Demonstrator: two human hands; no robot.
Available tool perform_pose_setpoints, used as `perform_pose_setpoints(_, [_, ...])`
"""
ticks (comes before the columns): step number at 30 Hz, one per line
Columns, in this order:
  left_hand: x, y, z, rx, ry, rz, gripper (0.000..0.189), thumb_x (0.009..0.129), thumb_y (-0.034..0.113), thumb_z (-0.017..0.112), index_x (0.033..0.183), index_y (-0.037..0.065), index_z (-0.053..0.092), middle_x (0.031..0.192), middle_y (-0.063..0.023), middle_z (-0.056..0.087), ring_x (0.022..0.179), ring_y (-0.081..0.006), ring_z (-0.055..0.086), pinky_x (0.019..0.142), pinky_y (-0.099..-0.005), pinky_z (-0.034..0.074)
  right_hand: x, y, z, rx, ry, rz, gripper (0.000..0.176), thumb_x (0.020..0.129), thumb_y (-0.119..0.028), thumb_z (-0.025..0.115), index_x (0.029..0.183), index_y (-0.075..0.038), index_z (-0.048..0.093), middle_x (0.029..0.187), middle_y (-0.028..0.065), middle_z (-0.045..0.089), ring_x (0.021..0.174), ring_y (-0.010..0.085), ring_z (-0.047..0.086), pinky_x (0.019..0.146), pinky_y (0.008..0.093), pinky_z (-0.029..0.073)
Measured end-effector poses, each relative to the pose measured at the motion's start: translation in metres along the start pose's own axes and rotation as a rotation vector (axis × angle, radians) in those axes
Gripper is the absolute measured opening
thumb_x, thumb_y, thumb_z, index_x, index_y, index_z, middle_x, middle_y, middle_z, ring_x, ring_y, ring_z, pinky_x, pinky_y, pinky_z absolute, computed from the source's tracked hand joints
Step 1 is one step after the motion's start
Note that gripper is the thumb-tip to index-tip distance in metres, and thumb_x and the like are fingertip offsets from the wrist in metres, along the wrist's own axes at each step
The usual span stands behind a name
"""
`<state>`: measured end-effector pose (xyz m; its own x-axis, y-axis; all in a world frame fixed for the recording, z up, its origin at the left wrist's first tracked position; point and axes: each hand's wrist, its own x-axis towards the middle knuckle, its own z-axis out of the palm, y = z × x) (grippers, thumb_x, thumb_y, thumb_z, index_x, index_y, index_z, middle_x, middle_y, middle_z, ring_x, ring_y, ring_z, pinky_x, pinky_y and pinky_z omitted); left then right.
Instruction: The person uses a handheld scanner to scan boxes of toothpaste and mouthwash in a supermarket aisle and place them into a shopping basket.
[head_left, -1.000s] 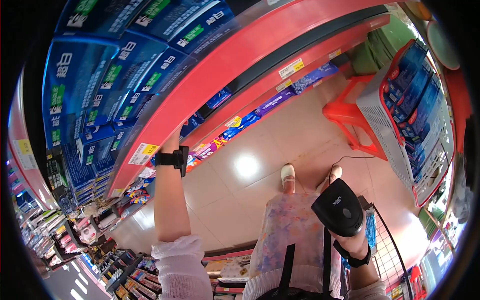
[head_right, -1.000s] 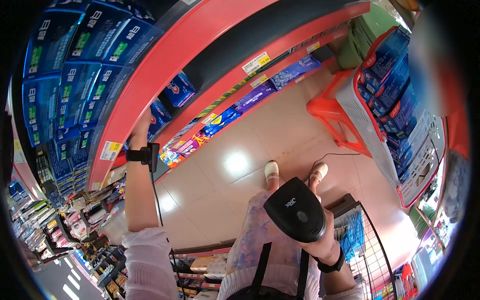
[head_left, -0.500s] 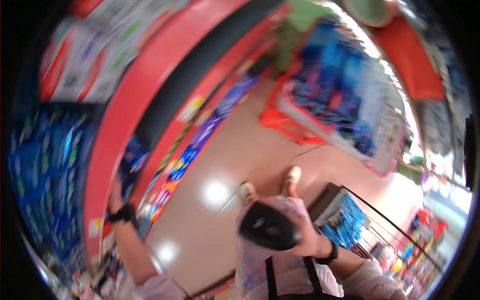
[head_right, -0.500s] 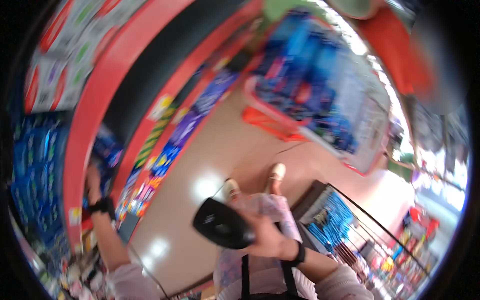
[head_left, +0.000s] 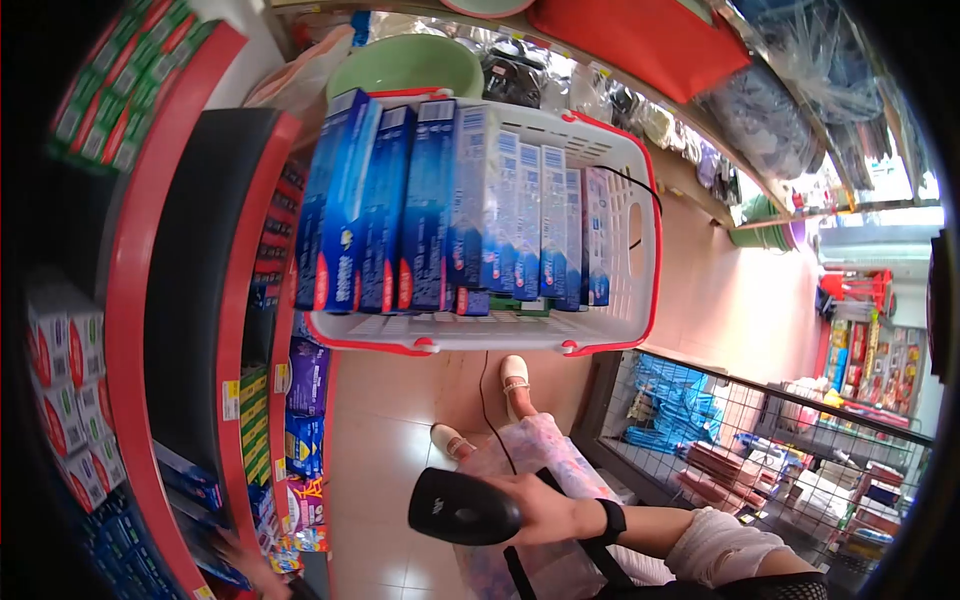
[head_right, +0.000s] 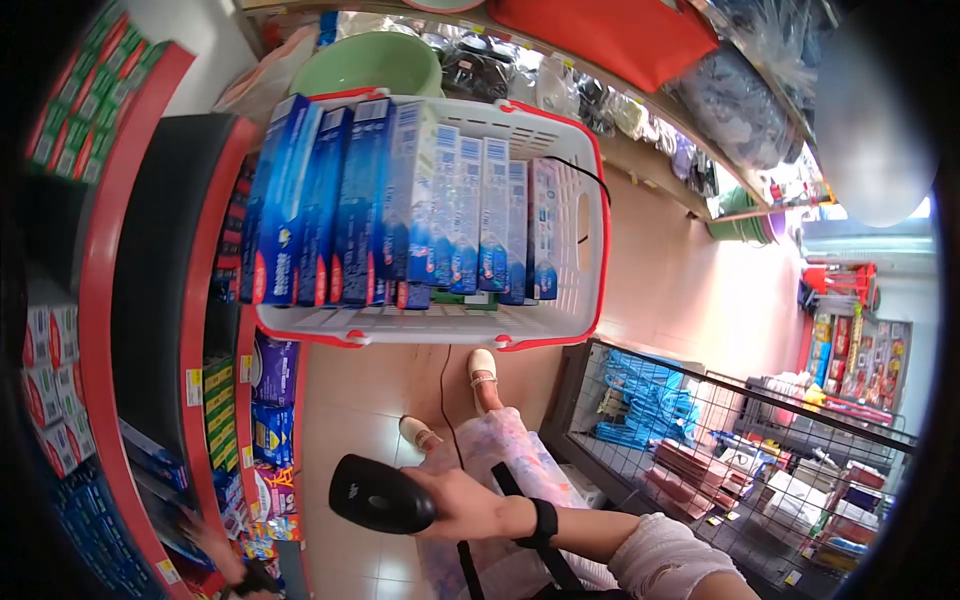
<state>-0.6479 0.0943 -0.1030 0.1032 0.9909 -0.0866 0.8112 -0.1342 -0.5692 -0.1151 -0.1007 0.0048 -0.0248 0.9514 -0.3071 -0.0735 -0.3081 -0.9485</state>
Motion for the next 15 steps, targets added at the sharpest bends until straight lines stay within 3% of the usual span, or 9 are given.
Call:
perform_pose_setpoints(1, [-0.01, 0.025, -0.019, 0.015, 0.59, 0.246, 0.051, 0.093, 0.012, 0.038, 0.141, 0.005, 0.023, 0.134, -0.0297, 0.033, 0.122, -0.0464, 0.035, 0.099, -0.0517, 0.032, -0.006, 0.004, -0.01, -0.012, 0.069, -0.017, 0.048, 0.071, -0.018, 0.07, 0.109, 0.001, 0.047, 0.086, 0.0194, 0.059, 0.08, 0.0365, 0.06, 0.07, 0.0395, 0.047])
perform_pose_setpoints(2, [-0.029, 0.081, -0.077, -0.491, 0.469, -0.07, 0.049, 0.092, 0.008, 0.042, 0.137, 0.0, 0.026, 0.135, -0.0283, 0.033, 0.123, -0.0444, 0.035, 0.099, -0.0512, 0.032, -0.013, 0.007, -0.019, -0.025, 0.135, -0.032, 0.054, 0.07, -0.019, 0.072, 0.113, 0.002, 0.047, 0.09, 0.0202, 0.059, 0.083, 0.0372, 0.059, 0.073, 0.0393, 0.048])
perform_pose_setpoints(3, [-0.04, 0.146, -0.175, -0.967, 0.292, -0.145, 0.048, 0.091, 0.009, 0.047, 0.134, -0.004, 0.029, 0.134, -0.0265, 0.035, 0.125, -0.0421, 0.034, 0.102, -0.0496, 0.03, -0.019, 0.007, -0.031, -0.025, 0.156, -0.009, 0.064, 0.068, -0.021, 0.074, 0.12, 0.003, 0.045, 0.097, 0.0206, 0.059, 0.09, 0.0369, 0.059, 0.079, 0.0383, 0.047])
perform_pose_setpoints(5, [-0.053, 0.23, -0.276, -0.929, 0.324, 0.051, 0.051, 0.088, 0.011, 0.051, 0.132, -0.005, 0.031, 0.133, -0.0256, 0.038, 0.124, -0.0406, 0.035, 0.101, -0.047, 0.031, -0.028, 0.011, -0.05, 0.039, 0.211, -0.02, 0.065, 0.068, -0.022, 0.074, 0.121, 0.003, 0.045, 0.101, 0.0203, 0.059, 0.093, 0.0357, 0.059, 0.08, 0.038, 0.047])
perform_pose_setpoints(7, [-0.053, 0.278, -0.305, -0.995, 0.312, 0.264, 0.052, 0.088, 0.014, 0.053, 0.131, -0.006, 0.033, 0.131, -0.0243, 0.04, 0.123, -0.041, 0.036, 0.099, -0.0474, 0.033, -0.041, 0.018, -0.067, 0.126, 0.278, 0.016, 0.069, 0.067, -0.023, 0.076, 0.122, 0.003, 0.045, 0.104, 0.0191, 0.06, 0.096, 0.032, 0.06, 0.083, 0.036, 0.046])
perform_pose_setpoints(9, [-0.032, 0.33, -0.34, -1.251, 0.278, 0.499, 0.046, 0.087, 0.008, 0.05, 0.129, -0.006, 0.037, 0.133, -0.0214, 0.04, 0.124, -0.0378, 0.036, 0.103, -0.0481, 0.026, -0.053, 0.013, -0.09, 0.165, 0.276, 0.052, 0.066, 0.066, -0.021, 0.076, 0.12, 0.004, 0.047, 0.104, 0.0162, 0.06, 0.093, 0.0269, 0.061, 0.082, 0.0336, 0.046])
perform_pose_setpoints(13, [0.022, 0.413, -0.406, -0.93, 0.265, 0.79, 0.052, 0.088, 0.017, 0.053, 0.13, -0.009, 0.036, 0.139, -0.0224, 0.031, 0.132, -0.0384, 0.025, 0.107, -0.0492, 0.02, -0.07, 0.005, -0.122, 0.263, 0.37, 0.066, 0.06, 0.066, -0.017, 0.078, 0.116, 0.004, 0.052, 0.103, 0.0108, 0.064, 0.092, 0.0178, 0.062, 0.085, 0.0299, 0.046])
perform_pose_setpoints(15, [0.039, 0.444, -0.422, -0.827, 0.271, 0.805, 0.057, 0.088, 0.021, 0.054, 0.13, -0.01, 0.034, 0.141, -0.0226, 0.029, 0.133, -0.0388, 0.021, 0.107, -0.0502, 0.018, -0.076, 0.007, -0.135, 0.272, 0.399, 0.056, 0.06, 0.066, -0.017, 0.078, 0.116, 0.004, 0.052, 0.102, 0.0107, 0.064, 0.092, 0.0176, 0.062, 0.085, 0.0299, 0.046])
